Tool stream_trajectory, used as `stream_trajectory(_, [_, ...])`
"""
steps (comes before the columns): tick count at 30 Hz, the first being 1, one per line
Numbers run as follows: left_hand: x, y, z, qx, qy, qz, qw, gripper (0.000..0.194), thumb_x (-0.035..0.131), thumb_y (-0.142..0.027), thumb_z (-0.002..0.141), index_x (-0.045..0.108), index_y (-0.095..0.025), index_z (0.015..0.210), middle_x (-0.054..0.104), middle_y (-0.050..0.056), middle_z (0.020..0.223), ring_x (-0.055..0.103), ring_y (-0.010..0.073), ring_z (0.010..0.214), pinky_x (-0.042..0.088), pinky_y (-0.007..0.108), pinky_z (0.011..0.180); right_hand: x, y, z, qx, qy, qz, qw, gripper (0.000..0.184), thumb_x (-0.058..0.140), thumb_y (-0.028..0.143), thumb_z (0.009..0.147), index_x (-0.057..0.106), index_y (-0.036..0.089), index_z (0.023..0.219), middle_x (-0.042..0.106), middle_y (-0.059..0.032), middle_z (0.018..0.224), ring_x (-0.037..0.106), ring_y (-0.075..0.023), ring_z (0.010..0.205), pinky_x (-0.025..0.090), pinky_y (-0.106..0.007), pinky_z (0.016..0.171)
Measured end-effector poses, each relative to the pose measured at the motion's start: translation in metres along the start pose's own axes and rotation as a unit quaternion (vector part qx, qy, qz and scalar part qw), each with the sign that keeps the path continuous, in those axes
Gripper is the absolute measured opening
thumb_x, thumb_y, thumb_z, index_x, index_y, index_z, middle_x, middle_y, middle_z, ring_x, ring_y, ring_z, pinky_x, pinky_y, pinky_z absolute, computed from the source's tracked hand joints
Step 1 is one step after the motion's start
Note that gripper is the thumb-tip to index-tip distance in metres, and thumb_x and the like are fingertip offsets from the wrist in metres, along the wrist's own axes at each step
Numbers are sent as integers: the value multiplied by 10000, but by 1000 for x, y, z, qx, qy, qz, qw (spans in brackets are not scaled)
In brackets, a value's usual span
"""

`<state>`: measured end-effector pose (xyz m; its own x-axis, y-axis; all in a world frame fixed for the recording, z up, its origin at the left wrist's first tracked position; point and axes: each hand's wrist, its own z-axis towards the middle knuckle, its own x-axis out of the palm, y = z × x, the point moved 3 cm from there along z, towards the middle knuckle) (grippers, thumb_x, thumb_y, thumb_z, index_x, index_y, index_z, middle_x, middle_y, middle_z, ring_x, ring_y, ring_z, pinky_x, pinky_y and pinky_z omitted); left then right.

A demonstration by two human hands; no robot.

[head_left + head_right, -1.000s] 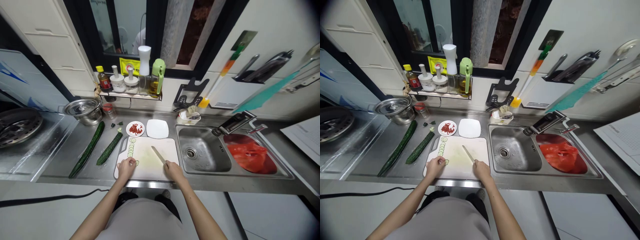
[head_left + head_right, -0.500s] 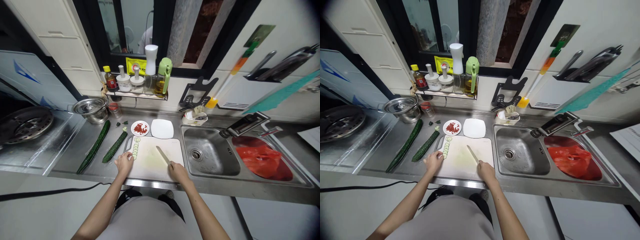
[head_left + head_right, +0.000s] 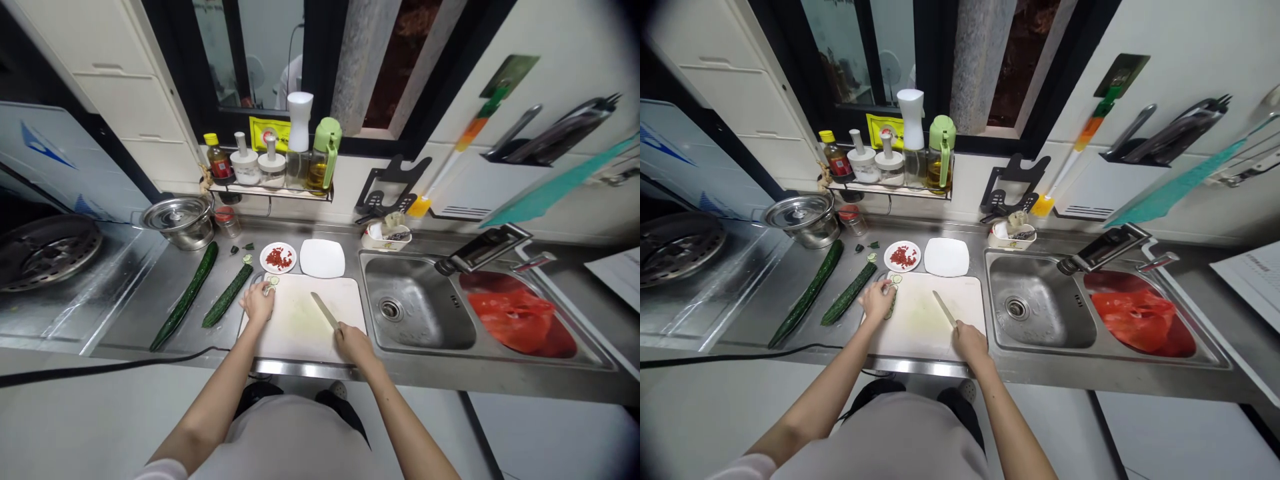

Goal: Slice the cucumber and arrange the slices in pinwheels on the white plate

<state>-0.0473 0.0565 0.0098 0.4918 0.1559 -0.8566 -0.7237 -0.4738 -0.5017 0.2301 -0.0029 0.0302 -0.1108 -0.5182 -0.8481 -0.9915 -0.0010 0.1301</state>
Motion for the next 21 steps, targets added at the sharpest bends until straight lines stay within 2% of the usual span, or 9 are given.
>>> stream_trajectory(4, [9, -10, 16, 9, 2, 57, 998, 351, 511, -362, 845, 658, -287, 1155, 617, 115, 1172, 488, 326, 1122, 299, 484, 938, 0, 0, -2, 1, 2, 1, 1000, 347, 328, 289, 951, 598, 183, 1142, 687, -133, 1062, 638, -227, 980, 412, -299, 756])
stream_trajectory(8, [17, -14, 25, 39, 8, 97, 995, 324, 490, -339, 857, 679, -267, 1110, 607, 132, 1183, 460, 333, 1144, 279, 489, 934, 0, 1, -3, -5, -6, 5, 1000, 340, 332, 278, 950, 604, 181, 1130, 690, -134, 1054, 640, -231, 978, 414, -300, 752])
stream_trajectory(13, [18, -16, 30, 45, 10, 78, 996, 264, 498, -288, 851, 667, -254, 1050, 627, 119, 1154, 467, 314, 1134, 275, 456, 917, 2, 0, -3, -7, -14, 2, 1000, 346, 326, 270, 950, 604, 182, 1137, 693, -135, 1045, 645, -234, 972, 421, -305, 755])
stream_trajectory(17, [17, -18, 31, 40, 18, 59, 997, 242, 444, -242, 867, 669, -244, 955, 684, 89, 1046, 515, 285, 1073, 277, 433, 901, 3, 0, -2, -7, -13, 5, 1000, 355, 324, 273, 951, 605, 179, 1147, 692, -138, 1050, 643, -235, 979, 424, -308, 769])
stream_trajectory(21, [17, -20, 29, 39, 16, 46, 998, 282, 438, -249, 855, 669, -270, 1017, 709, 77, 1006, 534, 289, 1064, 279, 437, 894, 3, -1, -2, -7, -10, 6, 1000, 358, 328, 257, 944, 601, 177, 1161, 691, -134, 1056, 640, -230, 989, 422, -303, 778])
